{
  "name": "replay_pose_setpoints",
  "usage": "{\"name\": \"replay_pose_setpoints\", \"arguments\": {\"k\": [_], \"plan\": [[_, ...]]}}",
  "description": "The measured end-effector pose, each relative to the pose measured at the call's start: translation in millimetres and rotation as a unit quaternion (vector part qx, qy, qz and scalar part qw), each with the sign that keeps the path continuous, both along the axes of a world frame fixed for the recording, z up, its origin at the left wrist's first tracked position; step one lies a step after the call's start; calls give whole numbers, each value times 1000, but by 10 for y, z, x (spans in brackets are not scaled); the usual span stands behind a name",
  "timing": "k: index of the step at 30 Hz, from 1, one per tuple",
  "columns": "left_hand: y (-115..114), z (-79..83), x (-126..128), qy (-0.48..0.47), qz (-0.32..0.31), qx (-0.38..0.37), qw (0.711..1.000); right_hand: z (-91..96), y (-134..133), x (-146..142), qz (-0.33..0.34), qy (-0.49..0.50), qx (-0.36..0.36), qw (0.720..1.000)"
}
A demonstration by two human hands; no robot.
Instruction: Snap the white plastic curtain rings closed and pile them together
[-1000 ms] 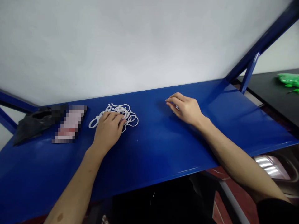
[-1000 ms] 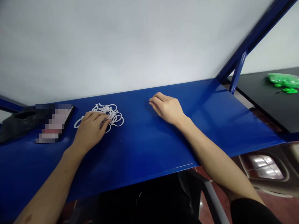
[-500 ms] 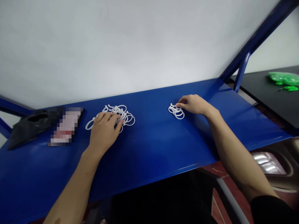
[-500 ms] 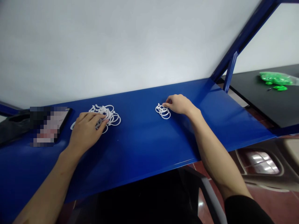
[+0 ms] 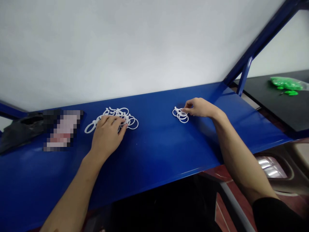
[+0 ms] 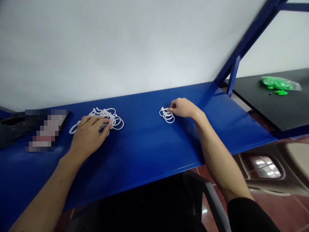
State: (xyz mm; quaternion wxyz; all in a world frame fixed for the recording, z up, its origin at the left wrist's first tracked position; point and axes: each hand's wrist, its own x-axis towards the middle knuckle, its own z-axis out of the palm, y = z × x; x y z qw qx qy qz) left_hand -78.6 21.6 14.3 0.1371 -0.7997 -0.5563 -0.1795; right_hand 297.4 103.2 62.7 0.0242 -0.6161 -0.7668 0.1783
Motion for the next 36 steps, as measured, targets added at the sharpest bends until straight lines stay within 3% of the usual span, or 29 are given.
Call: {"name": "replay_pose_setpoints", "arguments": {"k": [15, 21, 28, 36], "plan": [[7, -38, 8, -30, -13, -5, 999, 28, -98, -148, 25, -65, -19, 997], [-5, -20, 4, -33, -11, -10, 999, 73, -119, -91, -4, -68, 16, 998], [-12, -10, 17, -40, -10, -12, 999, 103, -177, -128, 17, -100, -36, 994], [-7, -35, 23, -31, -14, -8, 999, 57, -198, -187, 24, -85, 7, 996]]}}
